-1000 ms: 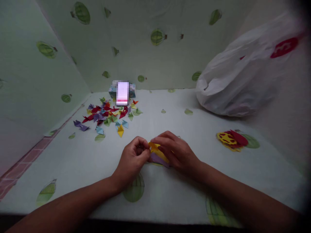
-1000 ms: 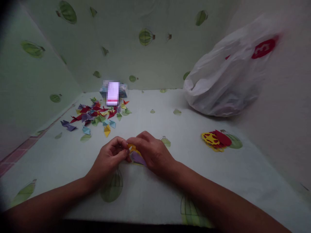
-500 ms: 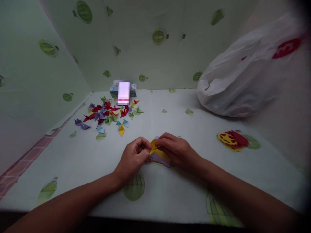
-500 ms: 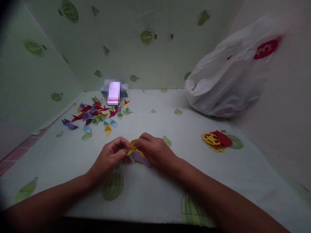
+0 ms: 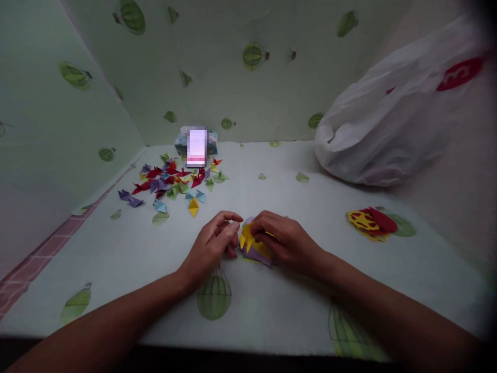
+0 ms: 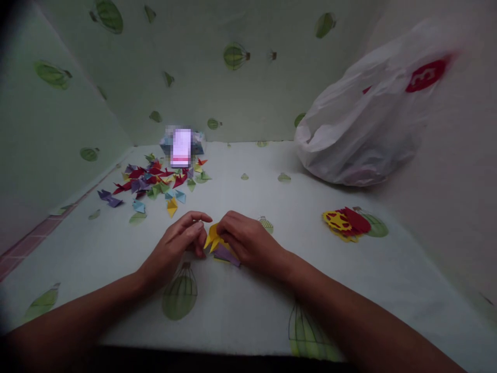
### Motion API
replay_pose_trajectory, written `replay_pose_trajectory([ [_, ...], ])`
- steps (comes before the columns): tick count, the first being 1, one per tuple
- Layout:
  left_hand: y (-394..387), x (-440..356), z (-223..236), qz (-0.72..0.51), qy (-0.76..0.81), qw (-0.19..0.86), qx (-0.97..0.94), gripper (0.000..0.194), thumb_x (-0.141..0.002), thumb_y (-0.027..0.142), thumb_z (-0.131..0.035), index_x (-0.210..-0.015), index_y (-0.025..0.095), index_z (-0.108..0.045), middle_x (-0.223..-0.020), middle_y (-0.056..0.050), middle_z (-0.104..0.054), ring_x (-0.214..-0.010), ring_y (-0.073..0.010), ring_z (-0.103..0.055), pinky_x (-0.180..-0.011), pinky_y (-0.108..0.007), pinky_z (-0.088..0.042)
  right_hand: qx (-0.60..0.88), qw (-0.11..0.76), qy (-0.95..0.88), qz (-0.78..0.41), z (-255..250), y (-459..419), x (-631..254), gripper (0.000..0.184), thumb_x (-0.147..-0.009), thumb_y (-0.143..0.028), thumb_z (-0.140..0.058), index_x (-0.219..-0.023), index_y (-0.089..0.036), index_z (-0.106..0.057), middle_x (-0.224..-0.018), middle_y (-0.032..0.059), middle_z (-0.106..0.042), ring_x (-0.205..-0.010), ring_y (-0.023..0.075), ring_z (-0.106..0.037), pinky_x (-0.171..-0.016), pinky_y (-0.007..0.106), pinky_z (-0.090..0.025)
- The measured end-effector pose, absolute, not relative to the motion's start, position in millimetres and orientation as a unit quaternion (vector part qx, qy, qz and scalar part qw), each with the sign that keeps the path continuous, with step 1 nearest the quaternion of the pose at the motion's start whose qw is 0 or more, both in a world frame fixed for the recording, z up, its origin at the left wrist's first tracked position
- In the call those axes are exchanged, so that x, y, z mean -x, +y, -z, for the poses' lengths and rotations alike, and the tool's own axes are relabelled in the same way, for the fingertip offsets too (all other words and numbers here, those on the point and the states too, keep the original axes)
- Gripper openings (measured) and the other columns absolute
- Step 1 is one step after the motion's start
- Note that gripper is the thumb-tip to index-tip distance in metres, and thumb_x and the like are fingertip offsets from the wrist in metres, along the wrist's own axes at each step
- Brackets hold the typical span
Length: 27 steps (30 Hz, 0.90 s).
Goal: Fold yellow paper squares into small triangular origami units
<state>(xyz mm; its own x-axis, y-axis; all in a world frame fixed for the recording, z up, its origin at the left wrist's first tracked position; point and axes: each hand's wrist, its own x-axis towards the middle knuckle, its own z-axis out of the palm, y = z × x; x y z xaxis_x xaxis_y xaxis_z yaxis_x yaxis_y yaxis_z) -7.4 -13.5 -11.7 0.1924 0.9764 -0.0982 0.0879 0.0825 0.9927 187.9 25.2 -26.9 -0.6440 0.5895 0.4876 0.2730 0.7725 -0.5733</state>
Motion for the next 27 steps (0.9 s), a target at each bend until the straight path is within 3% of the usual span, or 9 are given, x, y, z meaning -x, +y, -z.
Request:
replay_pose_trajectory([
  [6, -8.6, 8.8, 16.1, -0.386, 0.493, 0.562, -0.54, 0.024, -0.091, 0.036, -0.057, -0.085, 0.014, -0.065, -0.062, 0.003, -0.054, -0.059, -0.0096, -0.049, -0.059, -0.022, -0.039, 0.232, 0.333, -0.88, -0.244, 28.2, 23.6, -186.1, 0.015, -0.093, -0.008, -0.047, -0.087, -0.014, -0.059, -0.088, 0.0098, -0.063, -0.078, 0.0173, -0.058, -0.069, 0.029, -0.047],
  [12, -9.9, 6.3, 15.6, -0.394, 0.492, 0.593, -0.501, 0.017, -0.083, 0.031, -0.067, -0.086, 0.014, -0.067, -0.071, 0.001, -0.059, -0.062, -0.0091, -0.049, -0.059, -0.022, -0.04, 0.235, 0.348, -0.869, -0.261, 29.7, 23.3, -185.1, 0.015, -0.092, -0.007, -0.049, -0.092, -0.015, -0.061, -0.087, 0.0083, -0.064, -0.079, 0.0172, -0.06, -0.071, 0.028, -0.048],
  [17, -9.2, 6.0, 19.5, -0.396, 0.491, 0.606, -0.485, 0.027, -0.089, 0.04, -0.059, -0.081, 0.015, -0.065, -0.068, 0.001, -0.058, -0.061, -0.0102, -0.052, -0.062, -0.023, -0.044, 0.24, 0.353, -0.867, -0.256, 31.0, 24.3, -185.2, 0.013, -0.091, -0.007, -0.049, -0.091, -0.015, -0.06, -0.088, 0.0089, -0.064, -0.079, 0.0177, -0.06, -0.069, 0.029, -0.047],
  [27, -10.1, 5.1, 23.1, -0.397, 0.484, 0.641, -0.444, 0.025, -0.085, 0.041, -0.064, -0.081, 0.016, -0.064, -0.069, 0.001, -0.059, -0.061, -0.0104, -0.053, -0.062, -0.023, -0.043, 0.235, 0.357, -0.867, -0.256, 31.4, 23.5, -184.3, 0.014, -0.092, -0.007, -0.049, -0.09, -0.015, -0.06, -0.088, 0.0087, -0.064, -0.08, 0.0169, -0.059, -0.071, 0.028, -0.047],
])
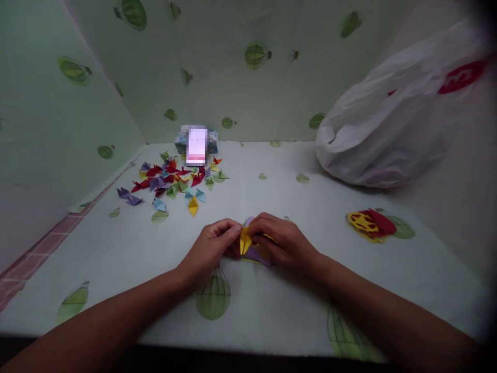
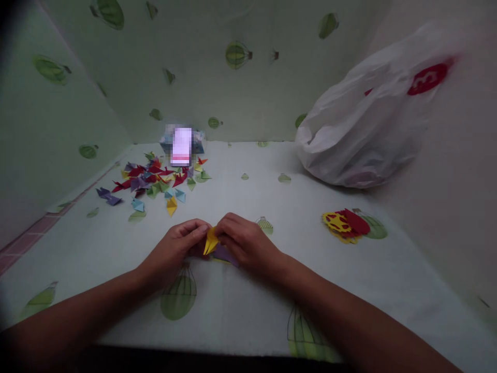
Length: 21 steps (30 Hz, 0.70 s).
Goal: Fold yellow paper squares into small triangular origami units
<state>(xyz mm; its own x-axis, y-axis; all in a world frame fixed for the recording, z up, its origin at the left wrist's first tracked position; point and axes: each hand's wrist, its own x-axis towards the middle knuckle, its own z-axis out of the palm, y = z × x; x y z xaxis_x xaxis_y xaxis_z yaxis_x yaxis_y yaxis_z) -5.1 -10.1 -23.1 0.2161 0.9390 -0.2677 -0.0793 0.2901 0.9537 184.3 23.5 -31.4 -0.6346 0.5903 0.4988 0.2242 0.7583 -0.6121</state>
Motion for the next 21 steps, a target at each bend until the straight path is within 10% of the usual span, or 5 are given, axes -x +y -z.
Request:
replay_pose_trajectory([
  [21, -12.9, 3.5, 13.7, -0.405, 0.49, 0.601, -0.485, 0.019, -0.084, 0.034, -0.065, -0.08, 0.015, -0.064, -0.07, 0.0, -0.061, -0.063, -0.0113, -0.052, -0.061, -0.024, -0.04, 0.294, 0.407, -0.705, -0.5, 40.0, 13.0, -178.2, 0.028, -0.088, -0.01, -0.055, -0.112, -0.022, -0.049, -0.089, 0.001, -0.062, -0.076, 0.013, -0.064, -0.068, 0.027, -0.053],
])
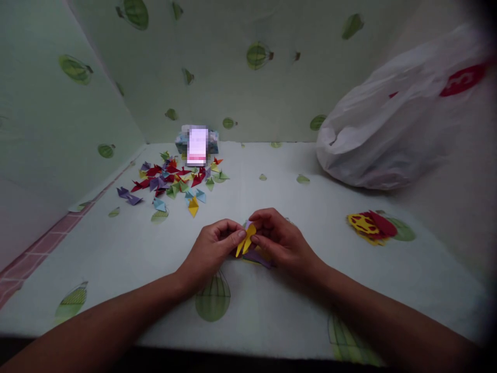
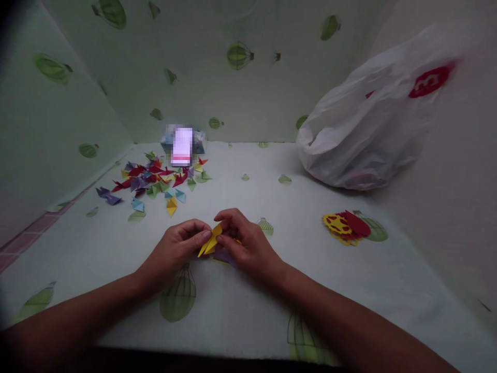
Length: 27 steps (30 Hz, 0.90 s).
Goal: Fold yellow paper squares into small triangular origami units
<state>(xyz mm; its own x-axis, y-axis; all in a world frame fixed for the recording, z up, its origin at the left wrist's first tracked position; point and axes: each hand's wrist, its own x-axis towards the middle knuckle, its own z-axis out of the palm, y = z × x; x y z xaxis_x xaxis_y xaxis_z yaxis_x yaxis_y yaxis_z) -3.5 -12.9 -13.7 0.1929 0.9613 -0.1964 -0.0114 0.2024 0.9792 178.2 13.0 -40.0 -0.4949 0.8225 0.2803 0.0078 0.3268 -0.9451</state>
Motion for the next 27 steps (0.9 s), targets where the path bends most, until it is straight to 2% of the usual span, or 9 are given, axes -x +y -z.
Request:
replay_pose_trajectory([
  [9, -11.8, 4.4, 17.6, -0.408, 0.49, 0.6, -0.482, 0.021, -0.079, 0.035, -0.07, -0.078, 0.015, -0.063, -0.072, 0.001, -0.06, -0.065, -0.0109, -0.052, -0.062, -0.023, -0.04, 0.285, 0.408, -0.688, -0.527, 40.4, 11.1, -175.9, 0.028, -0.087, -0.009, -0.057, -0.111, -0.023, -0.049, -0.088, 0.0001, -0.06, -0.077, 0.0117, -0.061, -0.069, 0.025, -0.052],
  [13, -12.1, 4.3, 17.1, -0.411, 0.492, 0.598, -0.481, 0.022, -0.079, 0.035, -0.071, -0.077, 0.015, -0.062, -0.071, 0.001, -0.059, -0.064, -0.0106, -0.05, -0.061, -0.023, -0.039, 0.275, 0.412, -0.673, -0.55, 40.1, 11.4, -175.3, 0.024, -0.089, -0.015, -0.058, -0.111, -0.022, -0.05, -0.088, 0.0005, -0.06, -0.078, 0.0124, -0.063, -0.07, 0.027, -0.053],
  [18, -12.9, 4.2, 15.3, -0.411, 0.499, 0.589, -0.485, 0.022, -0.079, 0.035, -0.071, -0.078, 0.015, -0.062, -0.072, 0.001, -0.06, -0.065, -0.0111, -0.052, -0.061, -0.023, -0.04, 0.31, 0.388, -0.63, -0.597, 33.3, 12.7, -175.8, 0.014, -0.091, -0.03, -0.058, -0.098, -0.018, -0.054, -0.08, 0.0019, -0.064, -0.074, 0.0141, -0.066, -0.067, 0.028, -0.053],
  [24, -13.2, 4.0, 17.2, -0.401, 0.496, 0.591, -0.494, 0.022, -0.077, 0.035, -0.073, -0.079, 0.016, -0.063, -0.073, 0.001, -0.061, -0.067, -0.0121, -0.054, -0.063, -0.024, -0.043, 0.355, 0.379, -0.637, -0.569, 27.2, 12.8, -176.2, 0.011, -0.084, -0.026, -0.063, -0.08, -0.016, -0.059, -0.075, 0.001, -0.062, -0.066, 0.0116, -0.059, -0.061, 0.026, -0.049],
  [27, -13.7, 3.3, 17.7, -0.393, 0.495, 0.587, -0.506, 0.021, -0.081, 0.036, -0.069, -0.08, 0.016, -0.063, -0.074, 0.0, -0.061, -0.067, -0.0125, -0.053, -0.063, -0.025, -0.043, 0.377, 0.38, -0.643, -0.549, 25.5, 11.7, -175.0, 0.01, -0.081, -0.024, -0.062, -0.075, -0.016, -0.059, -0.071, 0.0004, -0.061, -0.063, 0.0111, -0.056, -0.058, 0.025, -0.047],
])
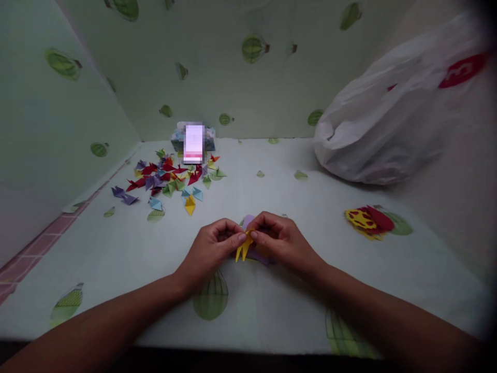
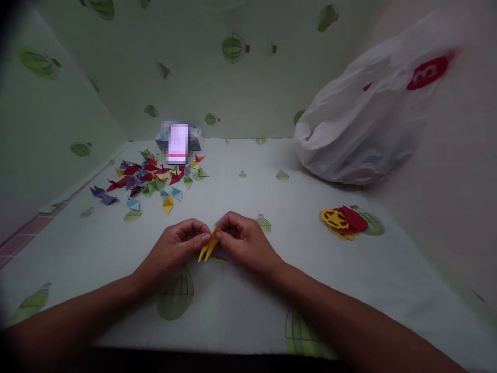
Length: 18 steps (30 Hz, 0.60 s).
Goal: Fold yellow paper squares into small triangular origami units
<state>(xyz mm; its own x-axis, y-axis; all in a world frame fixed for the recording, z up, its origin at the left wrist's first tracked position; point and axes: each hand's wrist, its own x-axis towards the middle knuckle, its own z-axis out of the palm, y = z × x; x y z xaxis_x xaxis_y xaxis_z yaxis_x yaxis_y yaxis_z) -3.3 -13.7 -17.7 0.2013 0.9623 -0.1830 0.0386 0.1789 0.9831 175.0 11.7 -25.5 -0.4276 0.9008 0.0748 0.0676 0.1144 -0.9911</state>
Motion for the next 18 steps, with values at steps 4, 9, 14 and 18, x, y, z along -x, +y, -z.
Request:
replay_pose_trajectory([
  [4, -14.1, 2.6, 17.1, -0.386, 0.498, 0.579, -0.517, 0.023, -0.086, 0.038, -0.063, -0.079, 0.015, -0.065, -0.072, 0.0, -0.059, -0.066, -0.0123, -0.052, -0.062, -0.024, -0.042, 0.399, 0.381, -0.638, -0.537, 27.8, 9.7, -172.8, 0.011, -0.081, -0.023, -0.061, -0.072, -0.017, -0.057, -0.064, -0.0016, -0.058, -0.055, 0.0096, -0.05, -0.05, 0.022, -0.04],
  [9, -14.0, 2.7, 16.6, -0.383, 0.499, 0.586, -0.511, 0.02, -0.084, 0.035, -0.066, -0.08, 0.015, -0.066, -0.072, 0.0, -0.06, -0.066, -0.0119, -0.053, -0.063, -0.023, -0.043, 0.395, 0.381, -0.626, -0.555, 31.5, 9.5, -171.3, 0.01, -0.08, -0.022, -0.061, -0.072, -0.017, -0.058, -0.062, -0.003, -0.056, -0.05, 0.008, -0.046, -0.046, 0.021, -0.038],
  [14, -14.1, 2.6, 17.0, -0.387, 0.5, 0.586, -0.506, 0.019, -0.082, 0.035, -0.067, -0.079, 0.016, -0.065, -0.072, 0.0, -0.061, -0.066, -0.0129, -0.054, -0.063, -0.024, -0.044, 0.394, 0.38, -0.627, -0.555, 29.8, 9.6, -171.5, 0.01, -0.08, -0.022, -0.062, -0.072, -0.017, -0.058, -0.063, -0.0033, -0.056, -0.051, 0.0077, -0.047, -0.045, 0.02, -0.037],
  [18, -12.6, 3.0, 17.9, -0.385, 0.5, 0.588, -0.507, 0.018, -0.08, 0.034, -0.069, -0.078, 0.016, -0.066, -0.072, 0.0, -0.062, -0.066, -0.0128, -0.055, -0.063, -0.024, -0.044, 0.388, 0.377, -0.625, -0.563, 29.5, 8.7, -171.6, 0.011, -0.082, -0.022, -0.062, -0.072, -0.018, -0.058, -0.063, -0.0036, -0.056, -0.05, 0.0071, -0.047, -0.043, 0.019, -0.036],
])
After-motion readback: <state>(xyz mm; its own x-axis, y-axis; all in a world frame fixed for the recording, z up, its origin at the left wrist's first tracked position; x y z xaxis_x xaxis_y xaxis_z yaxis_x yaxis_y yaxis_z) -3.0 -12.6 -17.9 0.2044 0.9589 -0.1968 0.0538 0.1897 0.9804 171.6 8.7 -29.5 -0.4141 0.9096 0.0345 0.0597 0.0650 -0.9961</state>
